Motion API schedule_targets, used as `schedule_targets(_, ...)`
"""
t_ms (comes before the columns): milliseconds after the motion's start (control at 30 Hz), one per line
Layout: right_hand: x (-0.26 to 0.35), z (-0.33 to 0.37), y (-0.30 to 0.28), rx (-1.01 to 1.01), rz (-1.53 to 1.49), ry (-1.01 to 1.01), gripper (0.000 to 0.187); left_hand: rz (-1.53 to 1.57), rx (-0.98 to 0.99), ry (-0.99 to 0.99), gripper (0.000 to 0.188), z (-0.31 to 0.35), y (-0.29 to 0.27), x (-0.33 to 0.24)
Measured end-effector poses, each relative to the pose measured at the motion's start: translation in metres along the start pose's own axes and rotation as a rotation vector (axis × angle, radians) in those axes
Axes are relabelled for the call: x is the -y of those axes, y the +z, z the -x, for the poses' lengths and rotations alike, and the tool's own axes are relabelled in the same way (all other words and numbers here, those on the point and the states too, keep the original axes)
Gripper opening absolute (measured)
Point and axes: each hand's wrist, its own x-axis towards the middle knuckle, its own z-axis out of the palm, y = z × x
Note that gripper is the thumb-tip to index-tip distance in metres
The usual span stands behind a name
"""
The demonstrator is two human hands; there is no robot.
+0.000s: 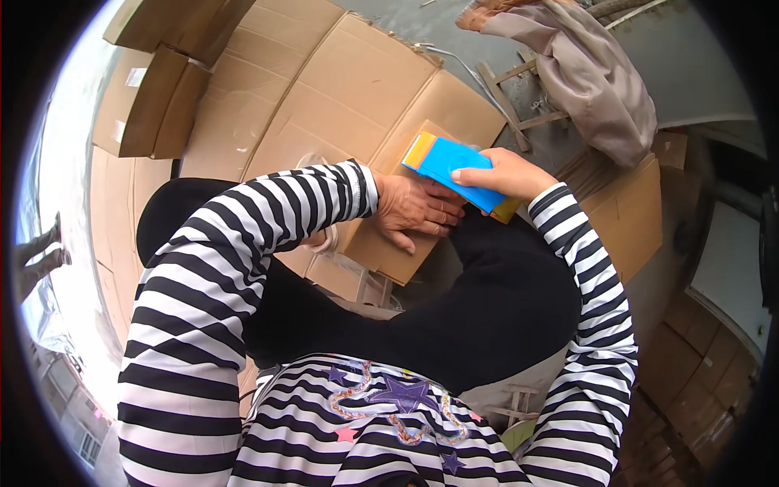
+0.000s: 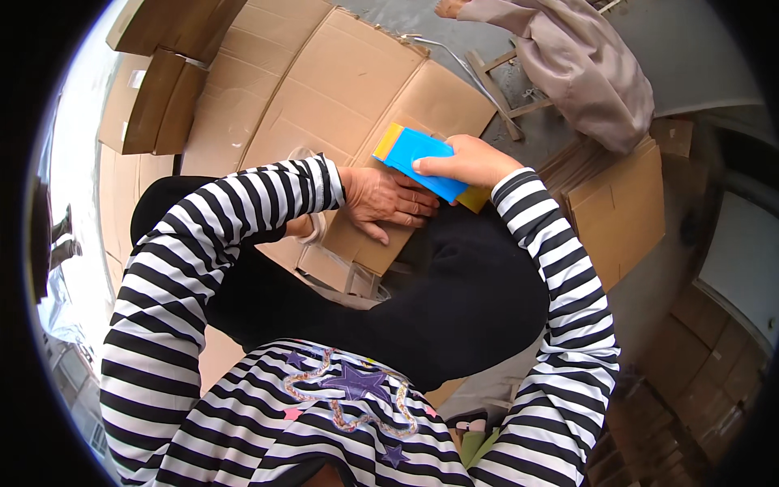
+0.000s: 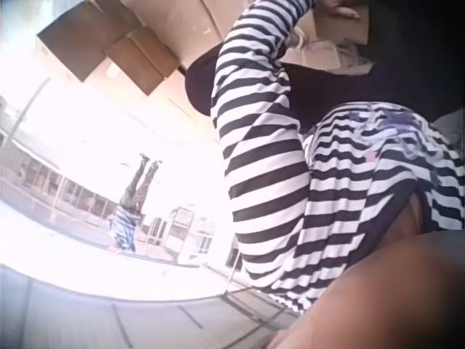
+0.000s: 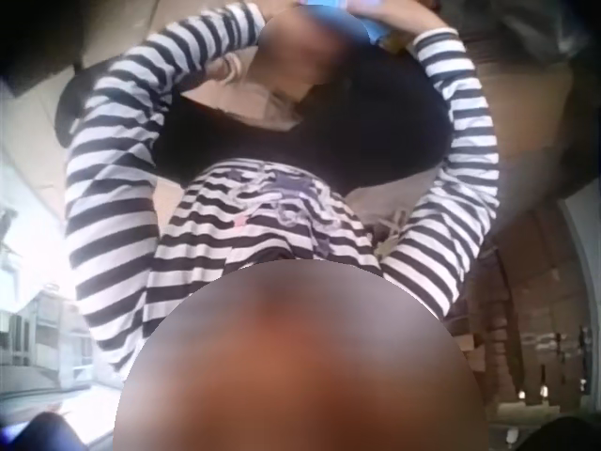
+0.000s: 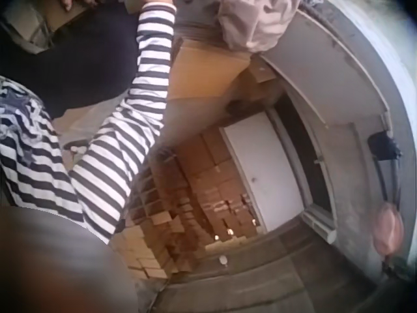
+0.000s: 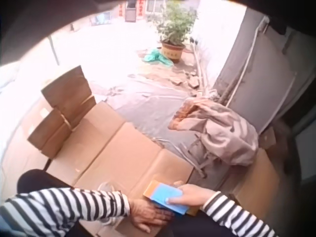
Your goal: The recorder is folding flat cardboard pieces into boxes and sealing them with tape.
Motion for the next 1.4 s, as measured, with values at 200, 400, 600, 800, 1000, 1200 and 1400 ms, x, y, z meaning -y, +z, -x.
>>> schedule_targets(200,-0.010,-0.006,-0.002,-0.054,0.145,-0.048,0.054,-0.059,-0.076,-0.002,0.045,-0.003,0.016,-0.002)
schedule_targets(400,0.003,-0.005,-0.002,0.016,0.072,-0.010,0.054,-0.132,-0.079,-0.020,0.036,-0.002,0.018,-0.002)
schedule_targets(600,-0.006,-0.009,0.000,-0.024,0.045,-0.054,0.060,-0.147,-0.091,0.002,0.035,-0.004,0.018,0.000)
schedule_targets(800,-0.004,-0.010,-0.001,-0.044,0.146,-0.008,0.066,-0.161,-0.086,-0.016,0.035,-0.003,0.017,0.000)
schedule_targets(1000,-0.002,0.004,0.001,-0.001,0.062,-0.005,0.060,-0.159,-0.070,-0.026,0.032,-0.003,0.017,-0.001)
schedule_targets(1200,-0.036,0.029,0.003,-0.183,0.186,-0.043,0.065,-0.142,-0.031,-0.050,0.034,-0.006,0.016,-0.003)
schedule_targets(1400,-0.091,0.067,-0.002,-0.209,0.186,-0.019,0.055,-0.152,0.029,-0.031,0.037,-0.004,0.014,-0.002)
